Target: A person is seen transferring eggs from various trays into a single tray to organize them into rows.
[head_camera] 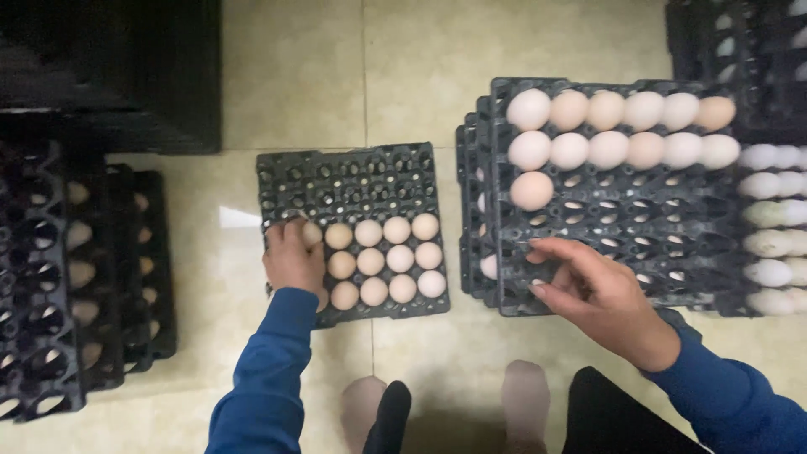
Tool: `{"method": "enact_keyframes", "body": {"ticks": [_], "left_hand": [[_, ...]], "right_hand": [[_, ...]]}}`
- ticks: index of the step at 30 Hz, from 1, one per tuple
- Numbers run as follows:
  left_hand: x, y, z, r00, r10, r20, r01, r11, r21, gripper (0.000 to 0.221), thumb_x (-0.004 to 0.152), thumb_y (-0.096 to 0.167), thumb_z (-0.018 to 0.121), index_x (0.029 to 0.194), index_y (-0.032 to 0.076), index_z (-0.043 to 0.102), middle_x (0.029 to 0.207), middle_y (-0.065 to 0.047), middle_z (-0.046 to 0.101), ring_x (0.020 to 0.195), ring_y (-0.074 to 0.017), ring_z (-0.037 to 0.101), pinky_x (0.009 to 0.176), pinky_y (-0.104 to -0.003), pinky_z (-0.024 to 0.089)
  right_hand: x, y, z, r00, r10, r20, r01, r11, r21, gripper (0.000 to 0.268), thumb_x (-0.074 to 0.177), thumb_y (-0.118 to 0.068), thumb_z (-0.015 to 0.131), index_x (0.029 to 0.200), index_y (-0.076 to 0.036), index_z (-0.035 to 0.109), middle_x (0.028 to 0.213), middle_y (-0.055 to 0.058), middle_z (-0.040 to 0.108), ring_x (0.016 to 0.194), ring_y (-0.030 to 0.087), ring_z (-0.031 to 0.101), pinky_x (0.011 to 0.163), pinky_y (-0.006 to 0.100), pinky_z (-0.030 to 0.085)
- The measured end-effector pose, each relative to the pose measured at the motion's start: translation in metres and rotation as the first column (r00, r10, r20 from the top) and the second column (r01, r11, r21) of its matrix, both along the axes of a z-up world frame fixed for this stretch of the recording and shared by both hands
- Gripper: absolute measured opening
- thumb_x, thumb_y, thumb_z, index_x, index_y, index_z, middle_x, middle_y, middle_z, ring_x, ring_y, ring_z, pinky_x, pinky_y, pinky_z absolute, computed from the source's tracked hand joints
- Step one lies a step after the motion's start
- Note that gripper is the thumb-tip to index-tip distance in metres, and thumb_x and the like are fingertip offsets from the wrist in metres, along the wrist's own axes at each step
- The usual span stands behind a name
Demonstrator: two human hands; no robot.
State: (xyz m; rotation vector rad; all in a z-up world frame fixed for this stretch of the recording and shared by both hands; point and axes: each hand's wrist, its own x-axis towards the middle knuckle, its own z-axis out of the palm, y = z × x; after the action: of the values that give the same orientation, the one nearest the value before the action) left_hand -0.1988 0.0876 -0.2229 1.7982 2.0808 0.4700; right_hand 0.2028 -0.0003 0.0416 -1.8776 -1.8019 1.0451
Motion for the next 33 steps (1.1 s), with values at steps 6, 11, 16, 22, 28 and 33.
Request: {"method": "enact_keyframes", "body": {"ticks": [6,11,16,22,28,33], "left_hand": [[0.007,-0.009,0.010,0.992,0.011,-0.124,-0.030,0.987,-0.157,0.044,0.092,0.031,0.071,0.133,0.019,0.060,0.144,-0.005,0.044,0.122,-0.0309,0.062,0.114,-0.050,0.038],[0.019,-0.015,0.033,0.995,-0.011,-0.100,0.010,1.000,-0.014,0.062,0.087,0.031,0.071,0.144,0.022,0.051,0.145,-0.011,0.045,0.125,-0.0414,0.059,0.111,-0.060,0.037],[0.050,-0.025,0.080,0.979,-0.197,-0.047,0.201,0.974,0.108,0.052,0.089,0.034,0.071,0.138,0.021,0.062,0.138,-0.014,0.058,0.122,-0.0409,0.063,0.098,-0.056,0.048],[0.096,-0.039,0.122,0.917,-0.377,0.132,0.339,0.909,0.241,0.041,0.092,0.021,0.068,0.132,0.020,0.065,0.136,-0.012,0.060,0.121,-0.0350,0.064,0.102,-0.051,0.045],[0.127,-0.057,0.162,0.747,-0.532,0.398,0.441,0.845,0.302,0.042,0.094,0.018,0.060,0.135,0.011,0.062,0.133,-0.021,0.061,0.117,-0.0413,0.063,0.100,-0.051,0.045],[0.156,-0.076,0.213,0.641,-0.620,0.451,0.569,0.779,0.262,0.061,0.091,0.026,0.069,0.148,0.013,0.048,0.144,-0.019,0.053,0.123,-0.0403,0.060,0.091,-0.053,0.053]], "right_hand": [[0.019,0.026,-0.008,0.990,-0.123,0.073,0.107,0.976,0.191,0.050,0.079,-0.007,0.083,0.128,-0.007,0.071,0.108,0.017,0.079,0.070,0.029,0.074,0.056,0.038,0.053],[0.019,0.062,-0.007,0.958,-0.158,0.238,0.089,0.957,0.278,0.045,0.087,-0.020,0.082,0.130,-0.011,0.072,0.105,0.013,0.078,0.075,0.028,0.072,0.064,0.038,0.054],[-0.003,0.083,0.001,0.931,-0.096,0.351,0.055,0.991,0.125,0.052,0.090,-0.037,0.078,0.133,-0.010,0.066,0.112,0.019,0.078,0.105,0.041,0.073,0.087,0.051,0.055],[0.010,0.089,-0.032,0.942,-0.186,0.279,0.137,0.973,0.186,0.047,0.079,-0.033,0.086,0.119,-0.013,0.069,0.101,0.013,0.079,0.090,0.036,0.076,0.075,0.042,0.056],[0.040,0.059,-0.035,0.983,-0.181,-0.023,0.180,0.945,0.274,0.047,0.075,-0.015,0.087,0.117,-0.008,0.067,0.099,0.012,0.079,0.054,0.021,0.062,0.051,0.032,0.047],[-0.011,0.021,0.006,0.999,0.049,0.000,-0.049,0.999,0.003,0.075,0.072,-0.021,0.084,0.140,-0.020,0.053,0.082,-0.003,0.076,0.047,0.006,0.052,0.046,0.023,0.047]]}}
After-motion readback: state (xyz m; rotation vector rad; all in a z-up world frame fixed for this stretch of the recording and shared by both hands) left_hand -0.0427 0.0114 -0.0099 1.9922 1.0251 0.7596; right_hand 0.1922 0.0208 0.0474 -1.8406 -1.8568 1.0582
